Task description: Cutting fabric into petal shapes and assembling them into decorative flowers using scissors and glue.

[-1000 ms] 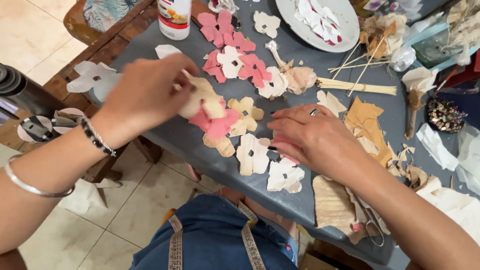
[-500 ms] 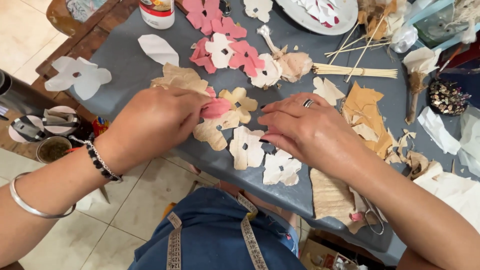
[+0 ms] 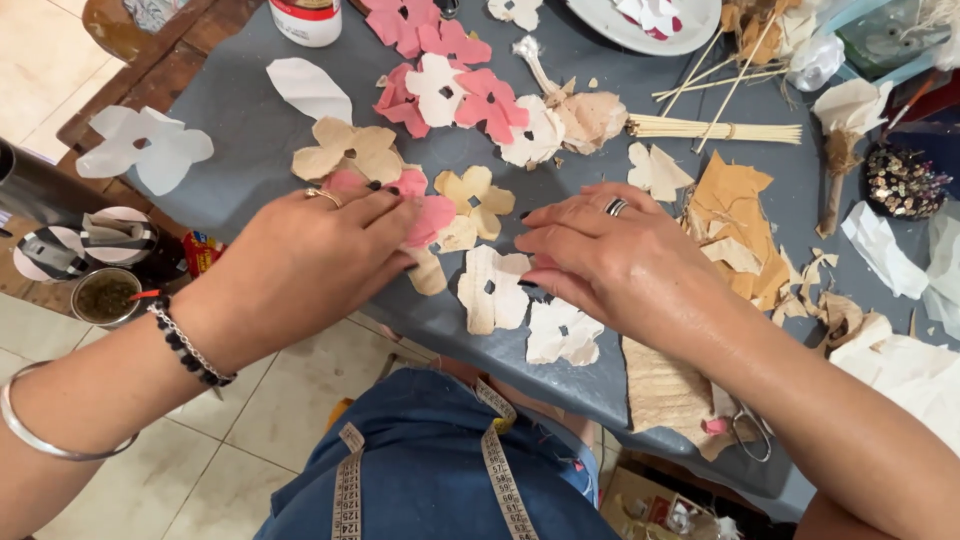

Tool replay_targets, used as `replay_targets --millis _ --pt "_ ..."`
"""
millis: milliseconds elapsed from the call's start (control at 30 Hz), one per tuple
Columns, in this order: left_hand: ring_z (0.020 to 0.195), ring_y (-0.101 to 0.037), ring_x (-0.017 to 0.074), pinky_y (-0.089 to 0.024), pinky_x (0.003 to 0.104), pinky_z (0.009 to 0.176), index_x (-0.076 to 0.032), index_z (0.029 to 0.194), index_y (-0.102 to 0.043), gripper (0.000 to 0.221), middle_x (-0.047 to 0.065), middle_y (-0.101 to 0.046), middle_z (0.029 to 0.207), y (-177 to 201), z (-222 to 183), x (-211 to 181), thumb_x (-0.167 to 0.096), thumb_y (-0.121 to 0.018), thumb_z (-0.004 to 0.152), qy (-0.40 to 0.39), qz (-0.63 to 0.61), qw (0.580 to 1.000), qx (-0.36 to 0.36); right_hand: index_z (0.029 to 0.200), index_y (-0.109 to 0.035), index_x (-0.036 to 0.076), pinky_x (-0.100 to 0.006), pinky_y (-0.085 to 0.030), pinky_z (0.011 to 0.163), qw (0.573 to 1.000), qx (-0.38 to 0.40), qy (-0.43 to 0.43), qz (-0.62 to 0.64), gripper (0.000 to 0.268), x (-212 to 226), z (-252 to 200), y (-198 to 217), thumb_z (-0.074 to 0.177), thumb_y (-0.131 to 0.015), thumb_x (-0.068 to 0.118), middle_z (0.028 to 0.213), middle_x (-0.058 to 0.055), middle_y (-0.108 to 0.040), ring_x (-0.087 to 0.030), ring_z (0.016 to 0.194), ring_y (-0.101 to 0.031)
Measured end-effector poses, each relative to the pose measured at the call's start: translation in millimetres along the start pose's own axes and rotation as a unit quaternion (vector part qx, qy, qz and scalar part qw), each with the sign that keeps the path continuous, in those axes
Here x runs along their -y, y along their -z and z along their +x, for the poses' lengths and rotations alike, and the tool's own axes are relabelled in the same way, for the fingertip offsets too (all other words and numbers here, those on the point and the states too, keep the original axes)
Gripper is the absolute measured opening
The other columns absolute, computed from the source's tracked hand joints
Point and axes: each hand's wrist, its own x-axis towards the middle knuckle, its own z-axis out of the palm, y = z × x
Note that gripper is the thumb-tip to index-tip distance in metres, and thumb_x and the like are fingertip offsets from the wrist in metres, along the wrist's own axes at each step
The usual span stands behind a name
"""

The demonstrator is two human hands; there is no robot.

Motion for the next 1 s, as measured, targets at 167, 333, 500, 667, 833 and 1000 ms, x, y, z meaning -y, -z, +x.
replay_targets --millis 167,333,500,667,833,1000 --pt "0.063 -0.059 0.0135 -0.044 0.028 0.05 -0.017 0.103 -0.069 0.009 -0.007 -0.06 0.075 -8.3 2.6 3.0 -0.022 -0.066 0.109 -0.009 0.065 0.995 -0.075 0.115 -0.074 0.01 -0.047 -0.048 0.104 1.0 0.003 -0.005 -0.005 0.027 2.2 -2.9 1.2 0.095 -0.076 0.028 0.117 -0.006 -0.076 -0.022 0.112 -0.071" --pt "0.046 -0.052 0.0167 -0.042 0.031 0.036 -0.009 0.133 -0.072 0.031 0.002 -0.078 0.095 6.5 6.5 25.2 -0.005 -0.057 0.105 0.073 -0.068 0.993 -0.066 0.111 -0.076 0.011 -0.047 -0.051 0.102 1.0 -0.001 -0.004 -0.008 0.023 1.7 -4.2 4.9 0.093 -0.079 0.025 0.11 -0.005 -0.078 -0.02 0.111 -0.073" --pt "0.11 -0.081 0.018 -0.063 0.027 0.07 -0.009 0.132 -0.074 0.033 0.005 -0.081 0.123 20.8 3.0 30.6 -0.002 -0.073 0.1 0.032 0.076 0.988 -0.127 0.107 -0.074 0.014 -0.043 -0.048 0.103 1.0 -0.01 -0.001 -0.016 0.015 -0.5 -9.5 4.6 0.096 -0.077 0.025 0.112 -0.001 -0.076 -0.016 0.114 -0.071" --pt "0.119 -0.074 0.0193 -0.062 0.033 0.094 -0.003 0.132 -0.068 0.038 0.01 -0.076 0.126 7.4 -8.8 14.8 -0.002 -0.056 0.096 -0.006 0.099 0.993 -0.064 0.11 -0.076 0.015 -0.043 -0.05 0.103 1.0 -0.013 -0.009 -0.026 0.018 2.1 -16.4 8.1 0.099 -0.073 0.029 0.114 -0.001 -0.077 -0.016 0.113 -0.071" --pt "0.119 -0.071 0.0327 -0.057 0.047 0.103 -0.004 0.121 -0.07 0.037 0.015 -0.074 0.126 26.9 -3.0 5.3 -0.033 -0.068 0.098 0.011 -0.099 0.995 -0.029 0.117 -0.076 0.017 -0.046 -0.052 0.102 0.999 -0.002 -0.021 -0.032 0.026 10.3 -19.1 22.2 0.094 -0.078 0.028 0.119 0.0 -0.078 -0.016 0.108 -0.073" --pt "0.117 -0.067 0.0288 -0.056 0.04 0.093 -0.007 0.129 -0.065 0.039 0.01 -0.072 0.124 8.9 -12.0 -24.4 -0.024 -0.062 0.094 -0.103 -0.133 0.986 0.019 0.118 -0.075 0.015 -0.042 -0.049 0.103 0.997 0.009 -0.04 -0.064 0.027 1.4 -38.0 24.8 0.093 -0.078 0.026 0.121 0.002 -0.076 -0.016 0.112 -0.071"
